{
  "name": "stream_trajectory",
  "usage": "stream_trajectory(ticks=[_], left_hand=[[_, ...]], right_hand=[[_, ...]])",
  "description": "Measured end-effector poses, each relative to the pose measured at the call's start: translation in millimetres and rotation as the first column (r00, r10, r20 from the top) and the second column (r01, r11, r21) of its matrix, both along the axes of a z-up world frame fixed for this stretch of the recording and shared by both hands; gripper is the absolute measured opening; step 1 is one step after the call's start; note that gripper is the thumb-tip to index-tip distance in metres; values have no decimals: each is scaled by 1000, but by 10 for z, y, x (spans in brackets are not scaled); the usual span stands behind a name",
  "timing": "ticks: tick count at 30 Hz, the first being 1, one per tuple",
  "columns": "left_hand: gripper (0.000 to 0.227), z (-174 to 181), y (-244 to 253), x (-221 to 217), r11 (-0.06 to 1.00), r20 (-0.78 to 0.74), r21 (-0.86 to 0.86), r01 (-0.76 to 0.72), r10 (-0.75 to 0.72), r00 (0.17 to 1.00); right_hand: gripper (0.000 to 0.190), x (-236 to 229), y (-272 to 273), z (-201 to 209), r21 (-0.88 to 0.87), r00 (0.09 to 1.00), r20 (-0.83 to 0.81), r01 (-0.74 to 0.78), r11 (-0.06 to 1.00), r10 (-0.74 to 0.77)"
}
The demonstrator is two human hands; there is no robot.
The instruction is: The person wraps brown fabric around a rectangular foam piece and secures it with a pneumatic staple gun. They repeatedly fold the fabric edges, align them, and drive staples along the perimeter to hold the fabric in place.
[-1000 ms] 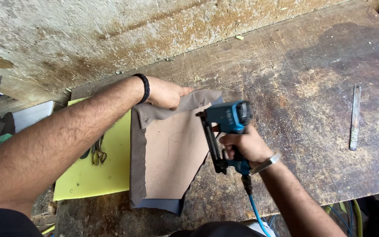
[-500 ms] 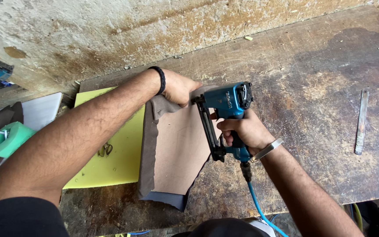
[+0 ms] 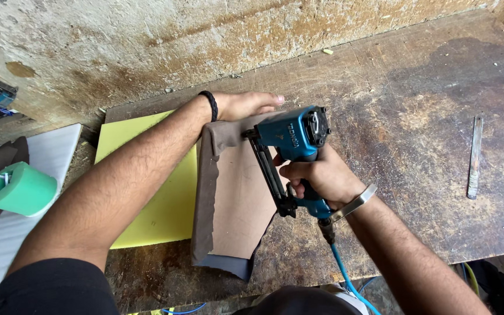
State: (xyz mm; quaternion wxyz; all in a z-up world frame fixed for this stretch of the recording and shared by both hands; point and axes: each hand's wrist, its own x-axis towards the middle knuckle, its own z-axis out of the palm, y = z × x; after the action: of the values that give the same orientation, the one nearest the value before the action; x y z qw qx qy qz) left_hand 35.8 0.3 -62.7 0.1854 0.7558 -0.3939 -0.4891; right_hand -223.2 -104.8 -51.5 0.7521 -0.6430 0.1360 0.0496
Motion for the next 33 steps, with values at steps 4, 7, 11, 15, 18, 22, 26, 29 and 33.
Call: stream_trajectory(ticks=[4,7,11,15,18,22,26,29,33], left_hand=[[93,54,-38,-56,999,73,45,5,-8,997],[91,71,-66,-121,995,160,95,21,-36,986],[86,228,-10,-183,997,131,71,-26,17,991],[70,485,121,-271,940,223,320,-119,47,974],[73,682,283,-346,885,190,332,-327,277,942],[82,1015,883,-348,838,237,119,-533,497,835],[91,1068,2042,-506,629,-60,-400,-667,708,703],[95,235,2526,-1047,331,-239,-735,-592,691,682],[82,-1287,2433,-1836,-24,-583,-594,-804,701,410]], right_hand=[[34,-99,13,158,82,998,64,-24,996,18],[31,-133,55,144,70,996,73,-46,996,41],[24,-78,34,-95,-57,993,55,-99,993,102],[24,-197,-227,-717,-165,989,-110,-116,979,99],[33,-368,-556,-1484,-327,915,-403,-140,935,-4],[56,-747,-969,-2707,-656,880,-447,-203,727,-158],[75,-1146,-1328,-3644,-806,845,-443,-229,546,-300],[89,-1172,-1442,-3948,-790,816,-498,-287,542,-294],[72,-1058,-1369,-3743,-718,749,-629,-455,527,-210]])
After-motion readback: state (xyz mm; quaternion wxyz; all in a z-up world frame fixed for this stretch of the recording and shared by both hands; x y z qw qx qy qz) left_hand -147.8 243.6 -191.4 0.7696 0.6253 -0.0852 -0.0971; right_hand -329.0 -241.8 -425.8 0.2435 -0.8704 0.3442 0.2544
